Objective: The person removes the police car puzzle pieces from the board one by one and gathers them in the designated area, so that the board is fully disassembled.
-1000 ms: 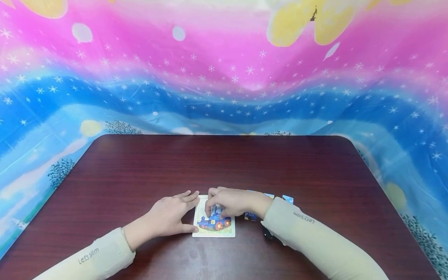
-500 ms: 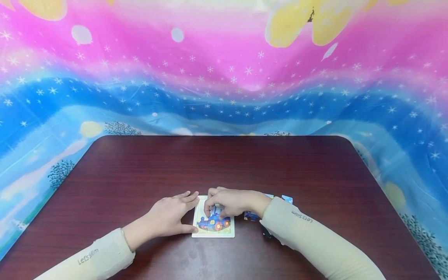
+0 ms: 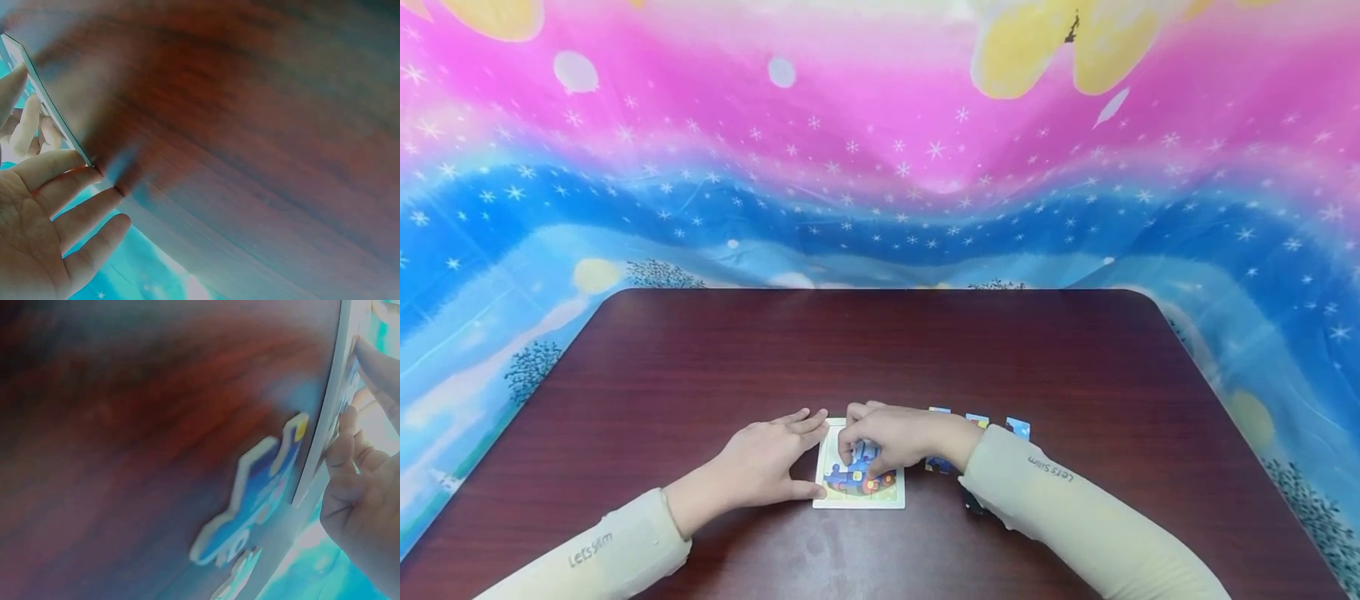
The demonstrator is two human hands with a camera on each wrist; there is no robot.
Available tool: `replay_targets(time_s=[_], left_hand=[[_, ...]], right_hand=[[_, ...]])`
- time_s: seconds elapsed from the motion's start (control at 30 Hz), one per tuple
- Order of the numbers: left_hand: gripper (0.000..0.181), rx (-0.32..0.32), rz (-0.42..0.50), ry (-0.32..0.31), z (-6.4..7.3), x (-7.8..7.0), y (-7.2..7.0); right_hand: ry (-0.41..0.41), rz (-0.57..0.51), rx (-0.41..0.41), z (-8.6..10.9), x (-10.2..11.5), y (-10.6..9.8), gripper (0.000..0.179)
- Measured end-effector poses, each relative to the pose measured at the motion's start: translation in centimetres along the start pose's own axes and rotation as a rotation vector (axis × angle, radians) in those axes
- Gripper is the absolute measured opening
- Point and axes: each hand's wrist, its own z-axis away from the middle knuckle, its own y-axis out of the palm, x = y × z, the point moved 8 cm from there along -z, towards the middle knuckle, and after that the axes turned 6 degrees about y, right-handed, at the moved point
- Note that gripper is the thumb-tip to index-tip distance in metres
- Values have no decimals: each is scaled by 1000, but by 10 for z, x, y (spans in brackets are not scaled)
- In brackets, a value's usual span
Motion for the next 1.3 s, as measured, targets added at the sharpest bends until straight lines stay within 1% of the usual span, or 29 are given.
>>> replay_targets(time_s=[0.27, 0.47, 0.8, 1.07, 1.3], left_hand=[[85, 0, 3, -2, 0, 1, 0], [86, 1, 5, 2, -1, 0, 1], [86, 18, 3, -8, -1, 1, 1], [86, 0, -7, 1, -1, 1, 2], [86, -7, -14, 1, 0, 0, 1]], right_hand=[[48, -10, -22, 3, 2, 1, 29], [56, -86, -24, 5, 1, 3, 28], [12, -171, -54, 7, -1, 3, 27], [2, -216, -89, 8, -9, -3, 32], [1, -246, -118, 6, -12, -8, 21]])
